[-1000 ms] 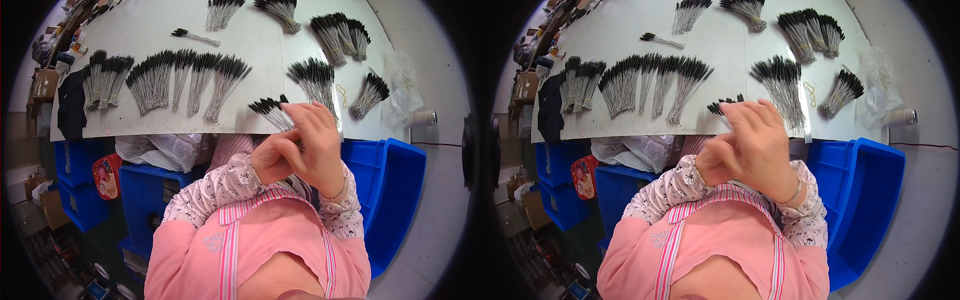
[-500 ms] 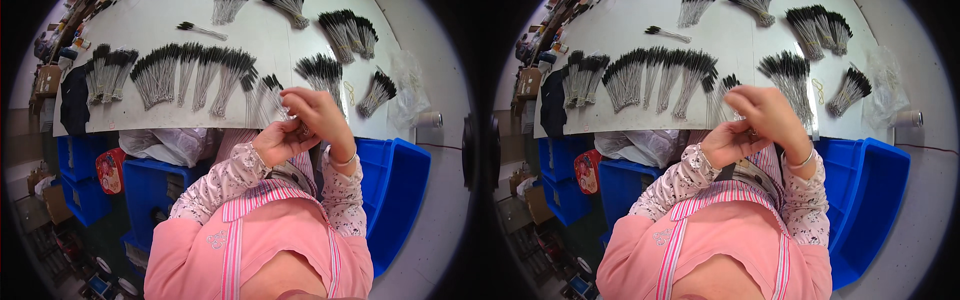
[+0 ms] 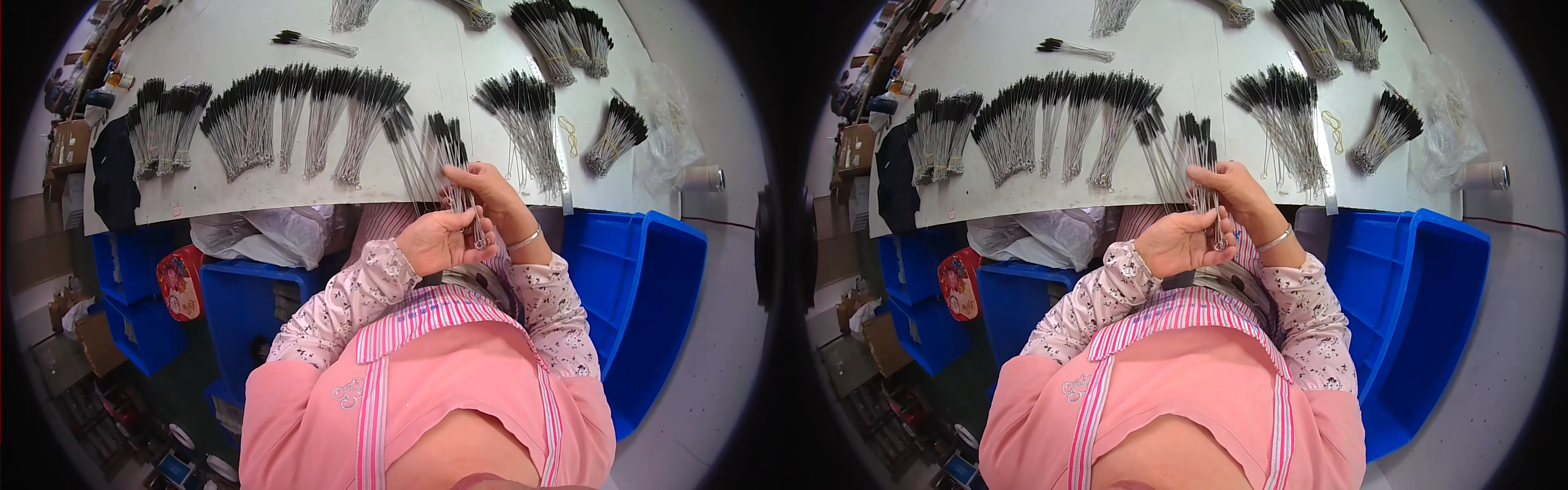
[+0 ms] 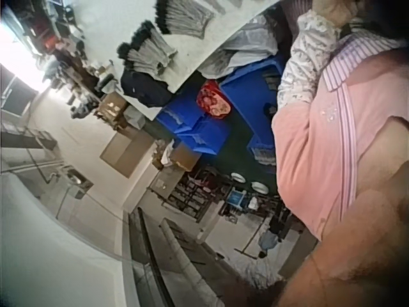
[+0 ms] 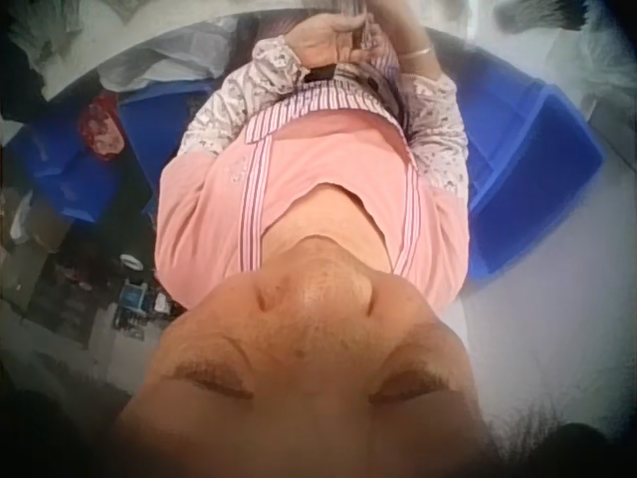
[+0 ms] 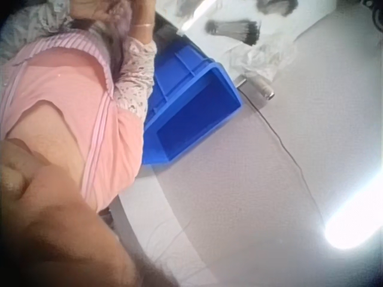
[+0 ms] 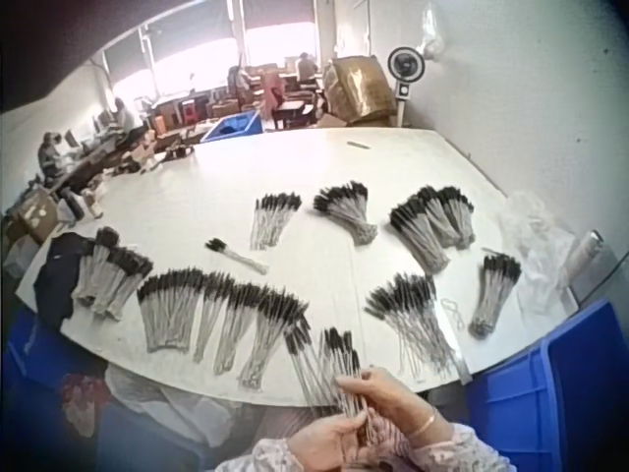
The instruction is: The person sorts small metal brushes with black bristles on a white table. They pick up bundles of brushes, separate them into smaller groups, and arrange them into neat rows. The person handles the brushes by hand, organizing them into distinct piles across the workspace.
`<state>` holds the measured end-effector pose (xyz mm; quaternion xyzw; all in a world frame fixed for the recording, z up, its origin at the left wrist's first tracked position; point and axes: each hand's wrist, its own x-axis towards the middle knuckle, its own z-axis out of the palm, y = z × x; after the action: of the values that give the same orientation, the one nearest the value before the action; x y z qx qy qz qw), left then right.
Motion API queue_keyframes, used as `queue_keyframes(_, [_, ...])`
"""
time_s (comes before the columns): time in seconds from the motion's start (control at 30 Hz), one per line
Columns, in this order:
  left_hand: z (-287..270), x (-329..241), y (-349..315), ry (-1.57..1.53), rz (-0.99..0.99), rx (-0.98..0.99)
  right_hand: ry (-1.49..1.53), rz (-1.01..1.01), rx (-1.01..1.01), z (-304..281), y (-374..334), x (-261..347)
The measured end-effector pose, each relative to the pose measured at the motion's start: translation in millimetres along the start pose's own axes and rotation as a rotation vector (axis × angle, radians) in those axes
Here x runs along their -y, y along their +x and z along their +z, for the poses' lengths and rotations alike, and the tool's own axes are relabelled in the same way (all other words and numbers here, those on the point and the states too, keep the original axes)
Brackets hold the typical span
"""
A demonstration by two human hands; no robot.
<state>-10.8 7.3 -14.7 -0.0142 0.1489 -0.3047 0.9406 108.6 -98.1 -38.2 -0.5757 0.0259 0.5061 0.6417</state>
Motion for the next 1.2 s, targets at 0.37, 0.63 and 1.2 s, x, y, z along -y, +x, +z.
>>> queue_keyframes(0.37, [-29.5, 1.5, -42.2, 0.266, 0.013, -0.574, -0.417, -0.23, -0.242, 14.5, 0.2, 13.4])
queue_keyframes(0.63, [-41.0, -15.8, -34.9, 0.259, 0.466, -0.588, -1.282, -0.583, -0.563, 38.1, 6.7, 8.0])
queue_keyframes(1.2, [-33.0, -8.1, -15.5, 0.474, 0.273, -0.574, -1.405, -0.433, -0.597, 53.8, 0.3, -18.9])
